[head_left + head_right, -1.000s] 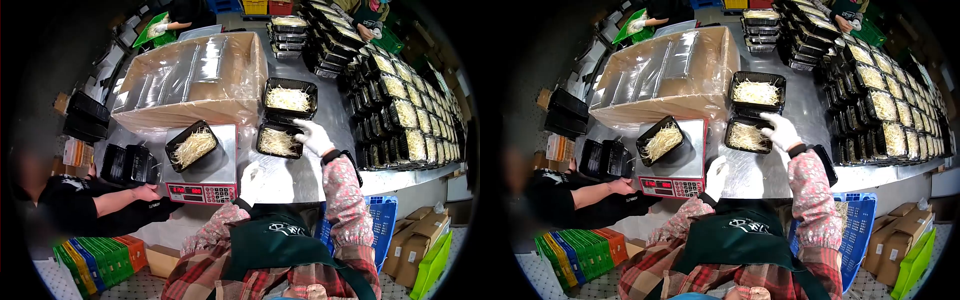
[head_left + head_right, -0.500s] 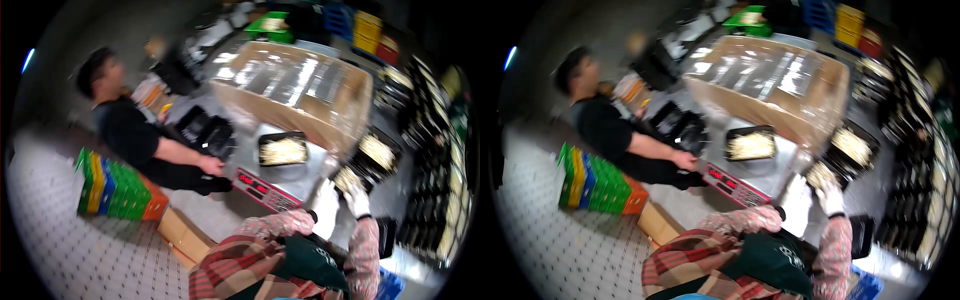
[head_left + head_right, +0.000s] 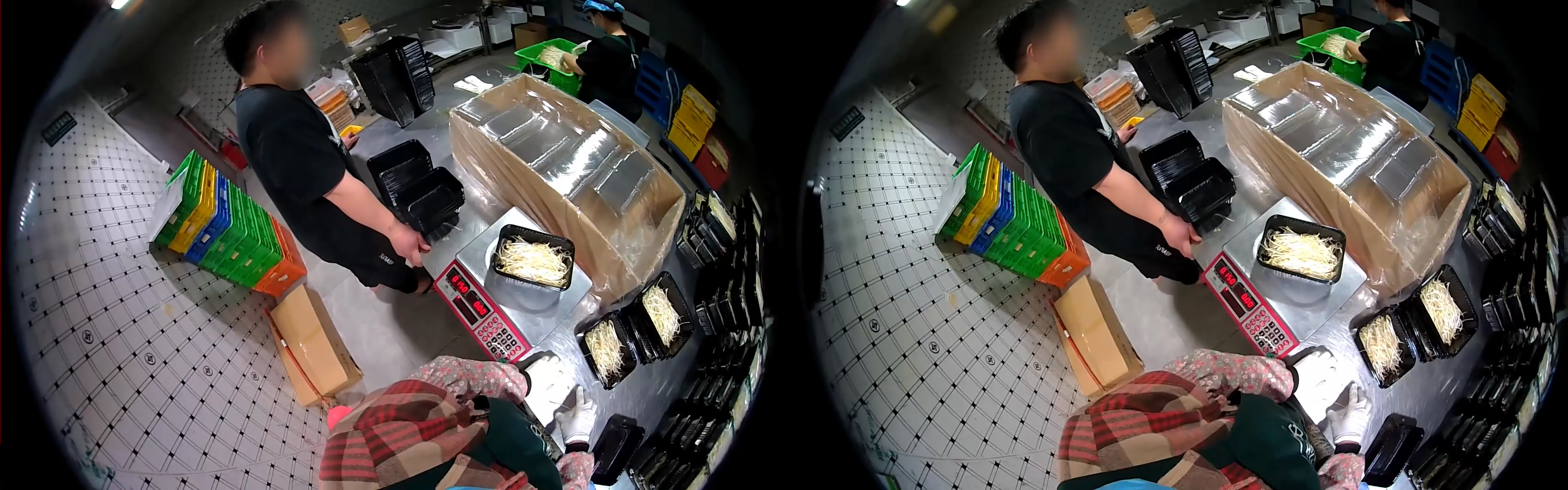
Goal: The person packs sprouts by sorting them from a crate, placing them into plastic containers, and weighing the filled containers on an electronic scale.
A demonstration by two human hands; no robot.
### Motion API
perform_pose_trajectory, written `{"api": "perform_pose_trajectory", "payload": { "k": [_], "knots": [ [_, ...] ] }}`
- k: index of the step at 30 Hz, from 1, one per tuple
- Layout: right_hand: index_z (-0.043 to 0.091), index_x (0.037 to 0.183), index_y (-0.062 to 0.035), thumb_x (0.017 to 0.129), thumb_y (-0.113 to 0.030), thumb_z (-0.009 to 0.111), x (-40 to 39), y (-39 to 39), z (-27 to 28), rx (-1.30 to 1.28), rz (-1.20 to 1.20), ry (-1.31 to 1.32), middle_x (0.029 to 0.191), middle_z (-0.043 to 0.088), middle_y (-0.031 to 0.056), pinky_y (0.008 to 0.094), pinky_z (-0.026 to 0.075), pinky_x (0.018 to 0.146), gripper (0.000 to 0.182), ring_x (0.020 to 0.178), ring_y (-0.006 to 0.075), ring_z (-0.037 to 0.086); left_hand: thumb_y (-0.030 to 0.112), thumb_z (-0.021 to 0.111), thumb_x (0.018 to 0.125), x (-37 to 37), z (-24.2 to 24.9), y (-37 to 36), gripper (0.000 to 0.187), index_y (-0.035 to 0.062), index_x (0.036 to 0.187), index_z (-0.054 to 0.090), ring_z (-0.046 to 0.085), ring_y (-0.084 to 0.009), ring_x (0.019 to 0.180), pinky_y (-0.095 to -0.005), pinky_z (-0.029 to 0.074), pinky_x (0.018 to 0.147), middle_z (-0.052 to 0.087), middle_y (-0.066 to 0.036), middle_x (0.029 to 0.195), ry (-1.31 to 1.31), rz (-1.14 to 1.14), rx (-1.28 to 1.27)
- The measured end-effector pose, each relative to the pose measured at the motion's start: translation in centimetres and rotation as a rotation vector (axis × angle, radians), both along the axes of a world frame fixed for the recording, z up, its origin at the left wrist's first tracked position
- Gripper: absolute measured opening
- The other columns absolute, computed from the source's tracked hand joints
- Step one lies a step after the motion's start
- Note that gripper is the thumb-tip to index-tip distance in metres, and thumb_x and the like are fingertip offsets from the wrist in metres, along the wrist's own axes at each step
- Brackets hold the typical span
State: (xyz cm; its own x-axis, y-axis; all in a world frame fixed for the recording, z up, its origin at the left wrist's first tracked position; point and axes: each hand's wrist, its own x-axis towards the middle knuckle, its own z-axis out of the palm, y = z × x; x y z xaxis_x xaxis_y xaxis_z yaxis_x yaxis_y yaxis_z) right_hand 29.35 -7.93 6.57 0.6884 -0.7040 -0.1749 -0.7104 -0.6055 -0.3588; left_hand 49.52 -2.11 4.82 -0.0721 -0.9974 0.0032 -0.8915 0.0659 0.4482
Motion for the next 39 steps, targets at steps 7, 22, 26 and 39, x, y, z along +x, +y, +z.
{"api": "perform_pose_trajectory", "payload": {
  "k": [7,22,26,39],
  "knots": [
    [0.059,0.085,-0.0047,0.072,-0.005,0.069,-4.1,2.1,-7.1,0.093,-0.078,-0.213,0.085,0.057,0.0149,0.0435,0.045,0.082,0.017,0.085,0.0336,0.056,0.033,0.057,0.081,-1.7,-0.9,0.3,0.032,0.0090,0.099,0.067,0.058,-0.0299,0.091,-0.0444,0.044,0.081,0.064,-0.011,0.097,0.025,-0.033,-0.004],
    [0.062,0.098,-0.0019,0.093,-0.012,0.058,-2.7,-2.7,5.8,-0.218,-0.241,-0.583,0.090,0.063,0.0179,0.0398,0.050,0.076,0.012,0.083,0.0336,0.061,0.033,0.058,0.080,-1.7,8.5,1.7,0.025,0.0117,0.081,0.072,0.065,-0.0297,0.061,-0.0458,0.051,0.057,0.068,-0.012,0.070,-0.043,0.102,-0.020],
    [0.062,0.105,0.0003,0.090,-0.001,0.060,-0.1,-4.0,15.0,-0.367,-0.448,-1.137,0.101,0.064,0.0139,0.0330,0.048,0.087,0.015,0.096,0.0247,0.062,0.033,0.051,0.087,-0.6,10.0,-0.1,0.030,0.0109,0.080,0.071,0.064,-0.0285,0.067,-0.0436,0.049,0.063,0.066,-0.012,0.071,-0.324,-0.245,0.015],
    [0.064,0.118,-0.0085,0.080,-0.015,0.066,-3.7,-3.3,8.2,-0.406,-0.346,-0.473,0.113,0.065,0.0129,0.0398,0.045,0.094,0.039,0.107,0.0301,0.060,0.005,0.064,0.081,3.0,6.7,-11.3,0.022,0.0048,0.104,0.066,0.057,-0.0329,0.103,-0.0428,0.044,0.093,0.064,-0.015,0.105,0.280,-0.054,-0.508]
  ]
}}
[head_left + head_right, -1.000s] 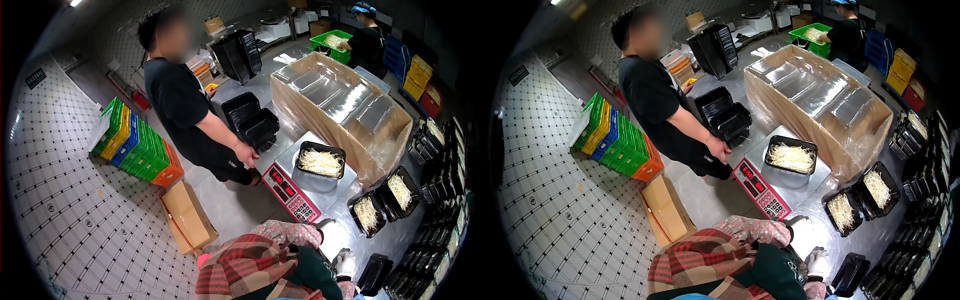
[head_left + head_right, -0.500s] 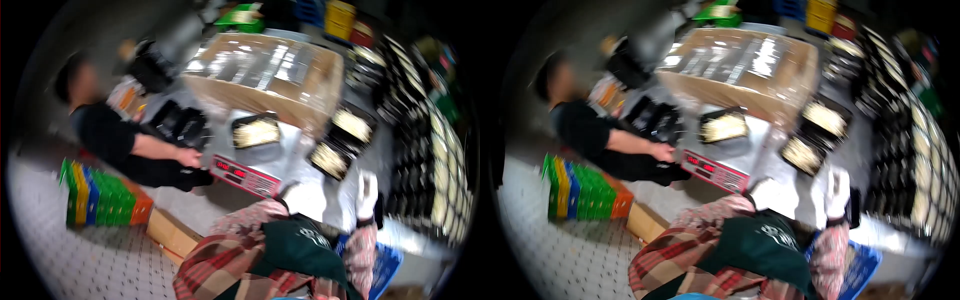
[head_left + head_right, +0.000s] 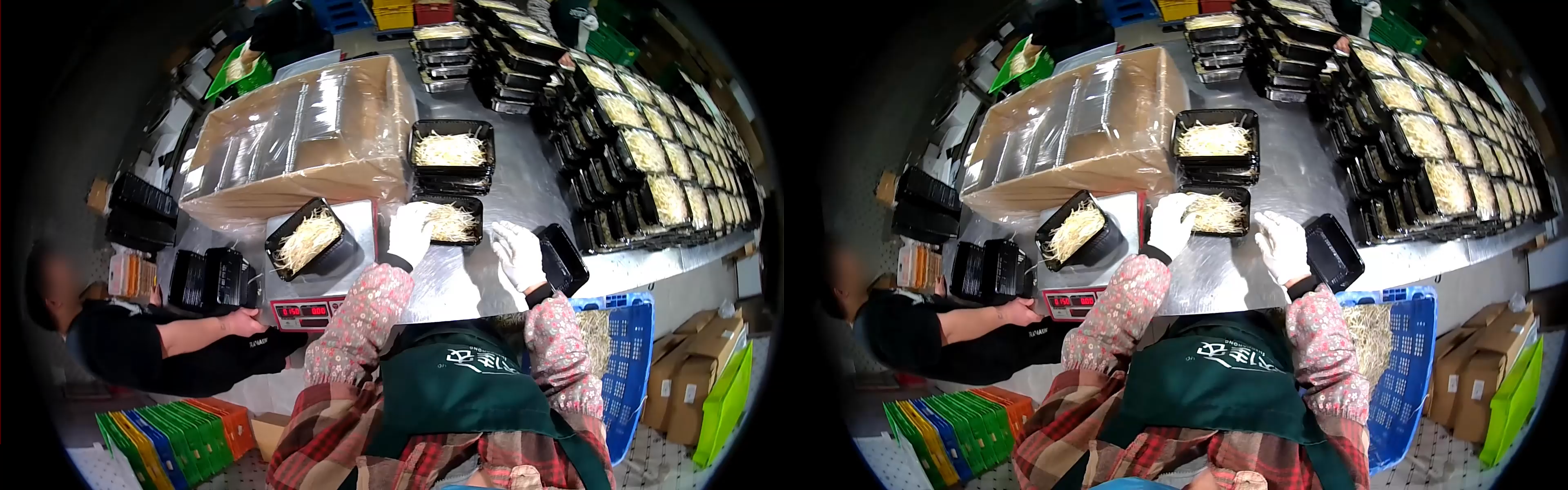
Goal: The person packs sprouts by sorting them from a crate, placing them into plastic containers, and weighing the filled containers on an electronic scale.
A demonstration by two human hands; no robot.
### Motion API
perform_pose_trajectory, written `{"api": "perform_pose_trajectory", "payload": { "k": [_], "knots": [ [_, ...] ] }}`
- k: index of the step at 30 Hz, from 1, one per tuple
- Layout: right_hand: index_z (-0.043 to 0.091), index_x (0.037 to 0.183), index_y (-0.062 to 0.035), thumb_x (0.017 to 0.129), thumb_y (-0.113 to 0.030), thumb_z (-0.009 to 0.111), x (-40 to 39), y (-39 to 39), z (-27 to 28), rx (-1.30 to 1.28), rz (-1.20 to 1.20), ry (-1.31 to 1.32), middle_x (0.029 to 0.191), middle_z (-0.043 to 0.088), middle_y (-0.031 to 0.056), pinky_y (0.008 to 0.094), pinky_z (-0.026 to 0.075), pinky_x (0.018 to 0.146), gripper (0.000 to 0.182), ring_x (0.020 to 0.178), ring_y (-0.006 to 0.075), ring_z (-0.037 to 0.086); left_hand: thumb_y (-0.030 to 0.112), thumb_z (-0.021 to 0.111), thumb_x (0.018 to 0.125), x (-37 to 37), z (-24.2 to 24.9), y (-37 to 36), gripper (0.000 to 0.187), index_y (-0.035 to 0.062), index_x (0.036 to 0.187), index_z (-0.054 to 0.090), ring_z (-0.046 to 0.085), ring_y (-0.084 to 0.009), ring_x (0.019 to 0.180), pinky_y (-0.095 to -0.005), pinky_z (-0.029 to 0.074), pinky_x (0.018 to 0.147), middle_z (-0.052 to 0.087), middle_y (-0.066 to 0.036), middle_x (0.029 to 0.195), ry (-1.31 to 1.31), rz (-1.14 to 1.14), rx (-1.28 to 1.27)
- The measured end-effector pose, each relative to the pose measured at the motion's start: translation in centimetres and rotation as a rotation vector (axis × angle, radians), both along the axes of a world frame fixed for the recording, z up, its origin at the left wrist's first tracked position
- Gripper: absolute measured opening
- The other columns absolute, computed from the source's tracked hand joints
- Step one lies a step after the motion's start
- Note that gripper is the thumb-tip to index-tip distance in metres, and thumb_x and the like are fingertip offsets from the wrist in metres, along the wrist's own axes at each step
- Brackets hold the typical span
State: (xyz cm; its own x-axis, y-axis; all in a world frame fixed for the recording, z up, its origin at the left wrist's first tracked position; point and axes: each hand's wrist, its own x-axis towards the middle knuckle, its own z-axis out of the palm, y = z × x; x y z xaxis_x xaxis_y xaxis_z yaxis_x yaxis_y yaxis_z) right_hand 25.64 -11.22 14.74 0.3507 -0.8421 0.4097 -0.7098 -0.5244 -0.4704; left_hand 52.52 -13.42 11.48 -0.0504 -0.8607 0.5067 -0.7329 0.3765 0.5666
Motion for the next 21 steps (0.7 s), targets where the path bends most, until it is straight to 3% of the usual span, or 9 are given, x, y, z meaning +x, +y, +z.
{"api": "perform_pose_trajectory", "payload": {
  "k": [3,8,9,11,12,13,17,19,21],
  "knots": [
    [0.067,0.111,-0.0060,0.083,-0.015,0.064,-2.8,2.6,0.1,0.031,-0.078,-0.099,0.107,0.068,0.0138,0.0401,0.048,0.092,0.029,0.104,0.0322,0.061,0.002,0.059,0.080,0.4,-2.6,-1.2,0.032,0.0042,0.112,0.064,0.056,-0.0345,0.109,-0.0420,0.042,0.100,0.063,-0.016,0.111,0.040,0.009,0.013],
    [0.068,0.106,-0.0016,0.086,-0.006,0.065,-6.1,9.7,-1.6,0.172,-0.326,-0.314,0.102,0.069,0.0136,0.0338,0.051,0.086,0.021,0.097,0.0270,0.065,0.000,0.055,0.083,-1.0,-0.2,-1.4,0.030,0.0042,0.111,0.065,0.059,-0.0310,0.107,-0.0395,0.044,0.098,0.065,-0.015,0.110,0.119,-0.040,-0.015],
    [0.070,0.105,-0.0070,0.087,-0.012,0.063,-6.0,11.2,-1.6,0.244,-0.356,-0.366,0.101,0.069,0.0126,0.0368,0.051,0.084,0.020,0.093,0.0310,0.065,0.000,0.054,0.085,-2.7,0.3,-1.2,0.029,0.0038,0.111,0.066,0.060,-0.0297,0.106,-0.0383,0.045,0.097,0.066,-0.014,0.111,0.160,-0.060,0.014],
    [0.070,0.111,-0.0129,0.092,-0.016,0.059,-5.7,13.7,-1.1,0.377,-0.281,-0.346,0.101,0.069,0.0102,0.0361,0.051,0.084,0.022,0.092,0.0272,0.066,-0.001,0.056,0.089,-6.6,-0.7,-1.3,0.030,0.0042,0.118,0.063,0.062,-0.0208,0.106,-0.0328,0.049,0.092,0.065,-0.012,0.116,0.324,-0.224,0.060],
    [0.070,0.110,-0.0129,0.091,-0.019,0.060,-5.0,14.9,0.0,0.449,-0.268,-0.354,0.100,0.069,0.0094,0.0365,0.052,0.084,0.022,0.092,0.0264,0.066,0.000,0.057,0.088,-9.2,-1.0,-0.9,0.031,0.0028,0.118,0.062,0.062,-0.0225,0.104,-0.0333,0.049,0.091,0.065,-0.012,0.115,0.356,-0.317,0.107],
    [0.070,0.109,-0.0127,0.092,-0.021,0.060,-4.7,16.1,-2.1,0.325,-0.241,-0.363,0.099,0.069,0.0092,0.0368,0.052,0.082,0.021,0.091,0.0270,0.065,0.000,0.059,0.087,-11.7,-1.0,-0.3,0.032,0.0014,0.118,0.061,0.062,-0.0241,0.102,-0.0338,0.048,0.090,0.065,-0.012,0.114,0.383,-0.406,0.154],
    [0.070,0.105,-0.0107,0.092,-0.024,0.059,-4.5,21.0,-3.4,0.373,-0.263,-0.359,0.095,0.068,0.0095,0.0381,0.052,0.081,0.022,0.089,0.0288,0.064,0.008,0.067,0.084,-19.5,-0.7,2.9,0.039,0.0055,0.123,0.060,0.061,-0.0277,0.105,-0.0352,0.049,0.092,0.063,-0.013,0.117,0.225,-0.819,0.298],
    [0.070,0.104,-0.0091,0.092,-0.024,0.059,-5.5,23.8,-3.2,0.380,-0.381,-0.412,0.096,0.068,0.0094,0.0387,0.051,0.083,0.022,0.092,0.0285,0.063,0.016,0.072,0.079,-22.2,-1.1,4.3,0.047,0.0091,0.124,0.061,0.055,-0.0284,0.115,-0.0415,0.042,0.101,0.059,-0.013,0.123,-0.029,-0.966,0.196],
    [0.070,0.104,-0.0084,0.092,-0.022,0.060,-6.8,26.6,-2.0,0.356,-0.525,-0.498,0.096,0.068,0.0093,0.0383,0.051,0.083,0.021,0.092,0.0286,0.063,0.020,0.071,0.076,-24.8,-1.3,4.1,0.047,0.0135,0.122,0.063,0.056,-0.0262,0.113,-0.0447,0.037,0.105,0.058,-0.010,0.121,-0.358,-0.987,-0.026]
  ]
}}
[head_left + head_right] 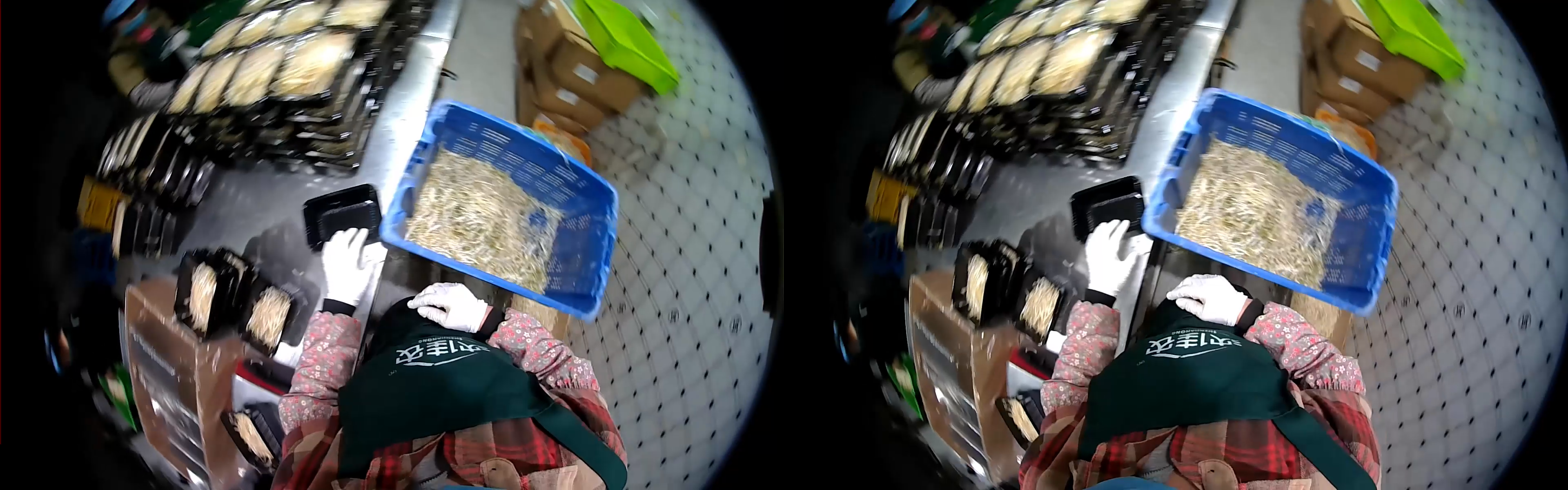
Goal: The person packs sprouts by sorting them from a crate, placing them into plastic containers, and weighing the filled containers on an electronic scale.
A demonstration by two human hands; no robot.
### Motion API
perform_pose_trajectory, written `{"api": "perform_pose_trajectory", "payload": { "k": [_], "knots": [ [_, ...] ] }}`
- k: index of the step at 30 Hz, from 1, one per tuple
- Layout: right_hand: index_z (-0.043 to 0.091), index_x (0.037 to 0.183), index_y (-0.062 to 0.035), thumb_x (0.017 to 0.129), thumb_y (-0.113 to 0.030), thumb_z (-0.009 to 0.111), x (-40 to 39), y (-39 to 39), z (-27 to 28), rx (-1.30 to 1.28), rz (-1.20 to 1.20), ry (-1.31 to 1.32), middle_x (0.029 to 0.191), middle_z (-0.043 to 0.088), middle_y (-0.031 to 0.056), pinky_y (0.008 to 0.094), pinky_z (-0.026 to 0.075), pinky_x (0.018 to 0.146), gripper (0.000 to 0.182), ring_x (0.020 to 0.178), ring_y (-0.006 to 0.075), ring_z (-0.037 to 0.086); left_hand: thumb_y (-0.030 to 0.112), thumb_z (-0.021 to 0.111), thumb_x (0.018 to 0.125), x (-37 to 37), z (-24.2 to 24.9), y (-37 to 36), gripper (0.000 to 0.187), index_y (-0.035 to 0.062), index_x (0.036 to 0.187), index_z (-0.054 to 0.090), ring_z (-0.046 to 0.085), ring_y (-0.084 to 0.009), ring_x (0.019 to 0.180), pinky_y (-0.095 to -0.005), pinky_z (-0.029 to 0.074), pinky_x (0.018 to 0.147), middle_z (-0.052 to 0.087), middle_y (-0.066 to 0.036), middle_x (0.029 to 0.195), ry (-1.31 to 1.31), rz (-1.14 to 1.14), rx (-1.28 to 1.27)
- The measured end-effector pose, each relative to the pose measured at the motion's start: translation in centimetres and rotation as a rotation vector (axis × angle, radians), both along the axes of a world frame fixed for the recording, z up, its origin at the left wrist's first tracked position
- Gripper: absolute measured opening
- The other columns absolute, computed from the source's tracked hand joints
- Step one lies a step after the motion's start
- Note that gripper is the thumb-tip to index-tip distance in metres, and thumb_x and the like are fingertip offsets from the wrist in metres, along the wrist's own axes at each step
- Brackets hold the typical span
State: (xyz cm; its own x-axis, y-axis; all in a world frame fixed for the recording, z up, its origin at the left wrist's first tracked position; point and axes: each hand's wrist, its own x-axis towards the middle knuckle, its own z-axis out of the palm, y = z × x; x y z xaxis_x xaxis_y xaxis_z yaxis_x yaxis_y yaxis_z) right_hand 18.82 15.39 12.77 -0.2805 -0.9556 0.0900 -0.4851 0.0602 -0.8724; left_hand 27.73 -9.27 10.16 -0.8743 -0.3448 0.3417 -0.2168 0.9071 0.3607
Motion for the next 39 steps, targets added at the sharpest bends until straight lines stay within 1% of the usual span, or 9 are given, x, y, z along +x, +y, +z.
{"api": "perform_pose_trajectory", "payload": {
  "k": [6,10,14,21,24,33,36,37,39],
  "knots": [
    [0.072,0.104,-0.0104,0.087,-0.015,0.065,-3.4,7.6,0.5,0.018,-0.338,-0.057,0.096,0.070,0.0078,0.0337,0.053,0.081,0.019,0.089,0.0255,0.066,0.021,0.071,0.074,-3.0,-6.2,-7.7,0.033,0.0169,0.107,0.069,0.061,-0.0288,0.096,-0.0458,0.036,0.103,0.067,-0.008,0.091,-0.160,0.175,-0.038],
    [0.072,0.104,-0.0091,0.089,-0.013,0.063,-8.7,12.8,-1.3,0.078,-0.558,-0.216,0.097,0.070,0.0101,0.0335,0.053,0.080,0.018,0.088,0.0241,0.067,0.021,0.077,0.070,-4.9,-0.9,-6.4,0.060,0.0073,0.126,0.059,0.054,-0.0329,0.116,-0.0419,0.042,0.099,0.058,-0.014,0.127,-0.196,0.226,-0.234],
    [0.068,0.113,-0.0067,0.088,-0.018,0.067,-17.8,16.4,-4.5,0.090,-0.831,-0.231,0.113,0.067,0.0117,0.0331,0.049,0.091,0.027,0.102,0.0228,0.063,0.008,0.068,0.087,-8.1,2.4,0.6,0.048,0.0044,0.133,0.054,0.053,-0.0223,0.120,-0.0331,0.043,0.101,0.057,-0.011,0.131,0.172,0.189,0.543],
    [0.040,0.145,-0.0107,0.077,-0.058,0.066,-32.9,8.0,-16.8,0.589,-0.515,0.083,0.151,0.036,0.0192,0.0438,0.029,0.115,0.087,0.140,0.0352,0.032,0.022,0.065,0.091,-16.7,-1.8,13.0,0.068,0.0069,0.149,0.032,0.040,-0.0257,0.134,-0.0444,0.042,0.102,0.039,-0.013,0.148,-0.168,0.380,1.456],
    [0.031,0.151,-0.0168,0.074,-0.066,0.066,-35.0,1.4,-18.2,0.792,-0.432,0.106,0.159,0.020,0.0162,0.0678,0.025,0.107,0.098,0.146,0.0371,0.020,0.030,0.069,0.087,-18.2,-8.1,13.2,0.076,0.0151,0.150,0.029,0.037,-0.0296,0.135,-0.0558,0.040,0.095,0.039,-0.008,0.147,-0.287,0.710,1.614],
    [0.053,0.135,-0.0221,0.083,-0.033,0.062,-16.6,6.6,-16.5,0.558,0.163,0.364,0.153,0.031,0.0148,0.0636,0.037,0.097,0.053,0.138,0.0386,0.034,0.035,0.071,0.084,-19.4,-14.9,12.0,0.078,0.0152,0.148,0.031,0.037,-0.0335,0.133,-0.0626,0.039,0.093,0.038,-0.014,0.147,-0.467,0.878,1.295],
    [0.042,0.143,-0.0313,0.090,-0.041,0.056,-18.4,10.3,-17.8,0.407,0.123,0.126,0.156,0.026,0.0140,0.0684,0.033,0.100,0.056,0.137,0.0404,0.033,0.024,0.070,0.087,-18.2,-20.4,10.3,0.071,0.0005,0.144,0.036,0.052,-0.0245,0.119,-0.0383,0.047,0.092,0.050,-0.017,0.135,-0.404,0.657,1.159],
    [0.050,0.138,-0.0263,0.090,-0.043,0.058,-20.3,10.2,-19.1,0.284,0.002,0.050,0.151,0.038,0.0134,0.0593,0.038,0.102,0.051,0.132,0.0364,0.043,0.018,0.071,0.087,-16.3,-25.3,8.2,0.068,-0.0060,0.141,0.038,0.056,-0.0208,0.111,-0.0282,0.047,0.089,0.054,-0.017,0.130,-0.476,0.661,1.014],
    [0.064,0.123,-0.0140,0.089,-0.040,0.063,-26.5,9.8,-19.0,0.001,-0.464,-0.025,0.132,0.059,0.0124,0.0373,0.047,0.099,0.043,0.116,0.0278,0.059,0.025,0.075,0.083,-16.0,-27.7,7.7,0.076,-0.0048,0.142,0.038,0.052,-0.0257,0.120,-0.0350,0.045,0.097,0.048,-0.020,0.136,-0.528,0.657,0.768]
  ]
}}
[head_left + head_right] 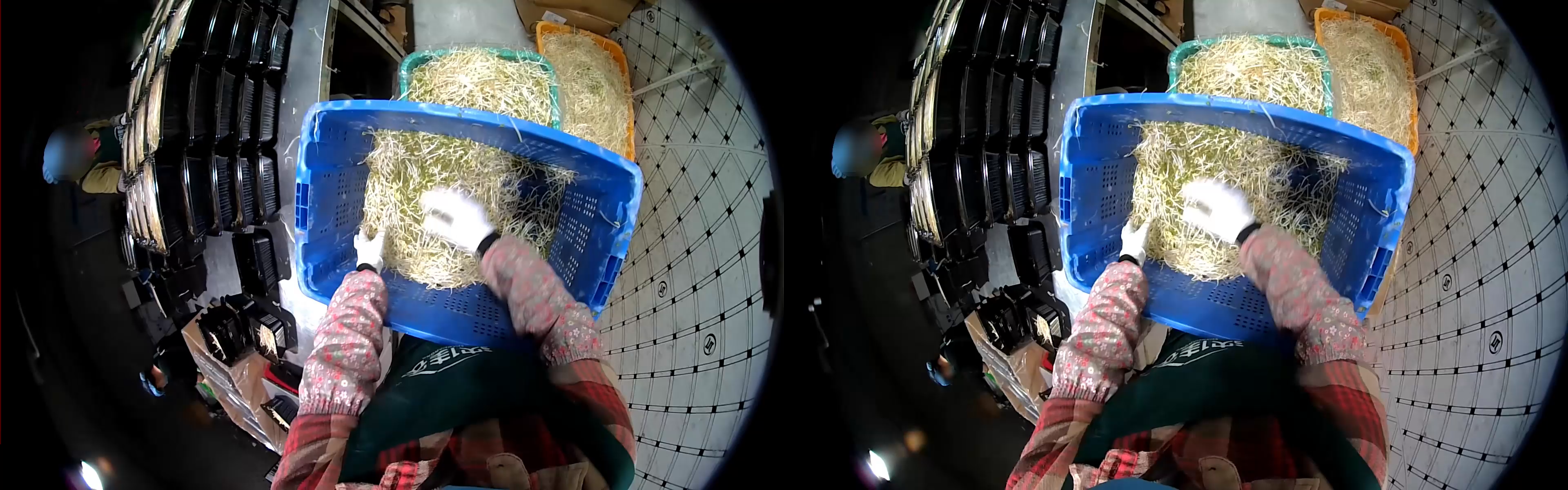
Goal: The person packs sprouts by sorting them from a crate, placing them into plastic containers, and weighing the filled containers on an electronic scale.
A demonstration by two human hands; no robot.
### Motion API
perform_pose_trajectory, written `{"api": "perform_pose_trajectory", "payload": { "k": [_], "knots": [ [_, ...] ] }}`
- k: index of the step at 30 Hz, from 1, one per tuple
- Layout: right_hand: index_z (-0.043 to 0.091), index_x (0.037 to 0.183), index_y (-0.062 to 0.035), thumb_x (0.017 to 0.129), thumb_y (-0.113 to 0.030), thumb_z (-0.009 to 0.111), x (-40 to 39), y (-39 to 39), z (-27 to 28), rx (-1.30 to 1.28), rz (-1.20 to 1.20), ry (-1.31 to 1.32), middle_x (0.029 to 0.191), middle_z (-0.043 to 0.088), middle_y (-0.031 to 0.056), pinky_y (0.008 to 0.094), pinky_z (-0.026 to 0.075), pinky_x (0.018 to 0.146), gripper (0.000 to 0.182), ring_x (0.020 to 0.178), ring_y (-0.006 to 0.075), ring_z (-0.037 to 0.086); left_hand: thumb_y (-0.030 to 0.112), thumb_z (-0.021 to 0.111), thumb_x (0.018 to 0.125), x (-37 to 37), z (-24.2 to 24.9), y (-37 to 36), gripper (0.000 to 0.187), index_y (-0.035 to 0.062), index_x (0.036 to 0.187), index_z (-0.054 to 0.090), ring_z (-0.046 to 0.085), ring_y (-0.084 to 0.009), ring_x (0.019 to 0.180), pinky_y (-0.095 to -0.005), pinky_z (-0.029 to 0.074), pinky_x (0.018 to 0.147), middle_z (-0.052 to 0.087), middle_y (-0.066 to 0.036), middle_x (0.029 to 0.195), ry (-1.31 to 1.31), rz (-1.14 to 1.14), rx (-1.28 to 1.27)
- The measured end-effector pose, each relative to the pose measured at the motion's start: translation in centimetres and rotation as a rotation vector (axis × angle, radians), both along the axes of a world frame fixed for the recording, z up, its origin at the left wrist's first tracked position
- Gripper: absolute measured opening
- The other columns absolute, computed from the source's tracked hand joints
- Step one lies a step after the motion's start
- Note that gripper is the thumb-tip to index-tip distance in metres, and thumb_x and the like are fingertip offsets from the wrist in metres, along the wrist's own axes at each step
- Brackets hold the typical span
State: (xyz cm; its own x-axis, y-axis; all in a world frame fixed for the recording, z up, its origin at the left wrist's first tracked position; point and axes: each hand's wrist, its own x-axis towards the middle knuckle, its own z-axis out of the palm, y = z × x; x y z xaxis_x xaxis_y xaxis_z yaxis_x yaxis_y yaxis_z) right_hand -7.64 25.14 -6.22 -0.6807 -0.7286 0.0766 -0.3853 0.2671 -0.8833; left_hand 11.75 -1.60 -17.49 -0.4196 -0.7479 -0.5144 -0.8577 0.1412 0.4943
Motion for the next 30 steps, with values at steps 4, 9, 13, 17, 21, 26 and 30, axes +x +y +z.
{"api": "perform_pose_trajectory", "payload": {
  "k": [4,9,13,17,21,26,30],
  "knots": [
    [0.039,0.147,-0.0205,0.082,-0.057,0.066,-7.1,1.7,-2.6,0.463,-0.249,-0.243,0.155,0.025,0.0209,0.0500,0.020,0.117,0.079,0.144,0.0392,0.022,0.049,0.076,0.078,-2.8,4.8,3.4,0.104,-0.0001,0.151,0.022,0.035,-0.0325,0.137,-0.0405,0.034,0.110,0.019,-0.020,0.156,-0.272,-0.053,-0.059],
    [0.037,0.147,-0.0175,0.078,-0.056,0.071,4.0,3.3,-3.7,0.414,-0.336,-0.384,0.152,0.024,0.0274,0.0552,0.024,0.114,0.086,0.140,0.0446,0.024,0.056,0.072,0.078,-7.0,9.8,11.5,0.098,0.0188,0.154,0.023,0.040,-0.0375,0.134,-0.0441,0.037,0.107,0.039,-0.030,0.143,-0.384,-0.126,0.018],
    [0.047,0.136,-0.0017,0.080,-0.046,0.075,12.7,3.7,-8.1,0.252,-0.552,-0.834,0.135,0.049,0.0219,0.0386,0.036,0.107,0.077,0.126,0.0317,0.046,0.062,0.061,0.083,-5.4,7.0,17.2,0.100,0.0080,0.154,0.015,0.036,-0.0398,0.136,-0.0455,0.033,0.110,0.032,-0.030,0.147,-0.195,-0.029,0.300],
    [0.048,0.137,0.0012,0.084,-0.045,0.073,6.5,8.6,-2.6,0.224,-0.446,-0.933,0.132,0.056,0.0147,0.0323,0.039,0.104,0.074,0.122,0.0239,0.052,0.068,0.047,0.089,-6.3,9.2,23.7,0.097,0.0038,0.153,0.013,0.025,-0.0320,0.143,-0.0448,0.035,0.109,0.018,-0.021,0.158,-0.045,0.214,0.673],
    [0.048,0.141,-0.0129,0.083,-0.049,0.070,-0.9,14.1,4.4,0.560,-0.302,-0.336,0.138,0.050,0.0186,0.0379,0.041,0.104,0.072,0.126,0.0325,0.049,0.066,0.054,0.085,-9.8,12.9,25.3,0.099,0.0031,0.152,0.017,0.020,-0.0316,0.145,-0.0424,0.031,0.112,0.023,-0.019,0.157,0.116,0.132,0.844],
    [0.050,0.138,-0.0118,0.084,-0.048,0.066,-5.3,9.1,3.6,0.562,-0.278,0.115,0.139,0.050,0.0192,0.0434,0.041,0.104,0.067,0.124,0.0373,0.050,0.033,0.070,0.085,-8.7,9.9,15.6,0.079,-0.0033,0.144,0.034,0.028,-0.0363,0.141,-0.0402,0.022,0.117,0.029,-0.027,0.151,0.219,0.055,0.054],
    [0.045,0.142,-0.0160,0.087,-0.047,0.060,-8.1,-3.3,0.4,0.564,0.065,0.019,0.147,0.042,0.0149,0.0443,0.034,0.111,0.065,0.135,0.0336,0.040,0.039,0.067,0.085,-10.8,7.4,4.9,0.085,0.0018,0.150,0.026,0.019,-0.0390,0.144,-0.0431,0.013,0.118,0.025,-0.027,0.153,0.147,-0.142,-0.174]
  ]
}}
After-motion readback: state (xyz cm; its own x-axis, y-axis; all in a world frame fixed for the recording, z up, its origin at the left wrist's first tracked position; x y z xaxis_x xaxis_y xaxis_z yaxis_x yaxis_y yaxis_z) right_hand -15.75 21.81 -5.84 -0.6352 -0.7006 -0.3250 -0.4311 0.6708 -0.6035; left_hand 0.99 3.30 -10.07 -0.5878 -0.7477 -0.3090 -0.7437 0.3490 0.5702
